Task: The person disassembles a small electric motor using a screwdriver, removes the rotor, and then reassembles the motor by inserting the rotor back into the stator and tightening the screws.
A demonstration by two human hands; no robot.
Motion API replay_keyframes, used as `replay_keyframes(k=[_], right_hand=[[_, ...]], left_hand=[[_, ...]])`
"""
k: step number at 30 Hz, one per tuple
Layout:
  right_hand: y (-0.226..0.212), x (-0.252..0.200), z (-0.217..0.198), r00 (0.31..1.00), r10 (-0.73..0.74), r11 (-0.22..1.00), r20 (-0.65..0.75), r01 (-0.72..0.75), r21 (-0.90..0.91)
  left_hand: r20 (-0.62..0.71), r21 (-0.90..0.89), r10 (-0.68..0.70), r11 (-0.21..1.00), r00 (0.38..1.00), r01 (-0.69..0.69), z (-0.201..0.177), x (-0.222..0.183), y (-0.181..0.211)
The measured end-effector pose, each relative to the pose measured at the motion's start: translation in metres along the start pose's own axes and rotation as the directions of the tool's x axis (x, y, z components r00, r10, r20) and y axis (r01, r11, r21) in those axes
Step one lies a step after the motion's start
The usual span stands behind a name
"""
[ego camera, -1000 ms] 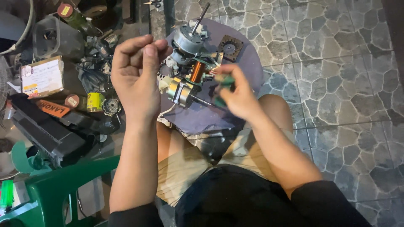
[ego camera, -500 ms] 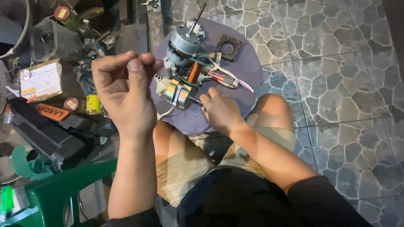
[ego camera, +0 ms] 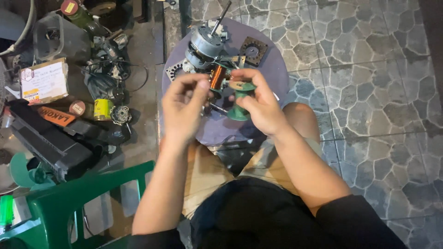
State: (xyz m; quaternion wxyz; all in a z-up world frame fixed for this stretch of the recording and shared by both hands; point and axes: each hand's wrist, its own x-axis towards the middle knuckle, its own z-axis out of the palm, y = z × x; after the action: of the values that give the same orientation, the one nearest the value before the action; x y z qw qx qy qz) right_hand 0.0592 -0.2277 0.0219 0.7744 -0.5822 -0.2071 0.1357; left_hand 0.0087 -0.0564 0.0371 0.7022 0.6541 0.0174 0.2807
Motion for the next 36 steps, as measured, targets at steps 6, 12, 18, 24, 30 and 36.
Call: replay_keyframes(k=[6, 12, 18, 24, 30, 36], right_hand=[[-0.018, -0.007, 0.002, 0.996, -0.073, 0.986, -0.052, 0.08, 0.147], [-0.013, -0.023, -0.008, 0.983, -0.166, 0.985, -0.076, 0.169, 0.038], [-0.018, -0.037, -0.008, 0.923, -0.367, 0.925, 0.119, 0.375, -0.056], [-0.016, -0.018, 0.012, 0.815, -0.578, 0.733, 0.048, 0.545, -0.407], [-0.028, -0.024, 0.033, 0.866, -0.479, 0.753, 0.147, 0.491, -0.439], [-0.006, -0.002, 0.003, 0.998, -0.053, 0.972, 0.018, 0.047, 0.23]], left_hand=[[-0.042, -0.112, -0.1, 0.989, 0.994, 0.095, 0.009, -0.02, -0.022], [-0.077, -0.124, -0.066, 0.991, 0.995, 0.056, 0.013, -0.035, -0.007], [-0.028, -0.057, -0.059, 0.997, 0.998, 0.057, 0.013, -0.042, 0.002], [0.085, -0.291, -0.165, 0.939, 0.983, 0.183, 0.009, -0.055, -0.003], [-0.042, -0.549, -0.292, 0.806, 0.955, 0.222, 0.01, -0.06, -0.005], [0.056, -0.628, -0.396, 0.7, 0.916, 0.341, -0.005, -0.064, -0.015]])
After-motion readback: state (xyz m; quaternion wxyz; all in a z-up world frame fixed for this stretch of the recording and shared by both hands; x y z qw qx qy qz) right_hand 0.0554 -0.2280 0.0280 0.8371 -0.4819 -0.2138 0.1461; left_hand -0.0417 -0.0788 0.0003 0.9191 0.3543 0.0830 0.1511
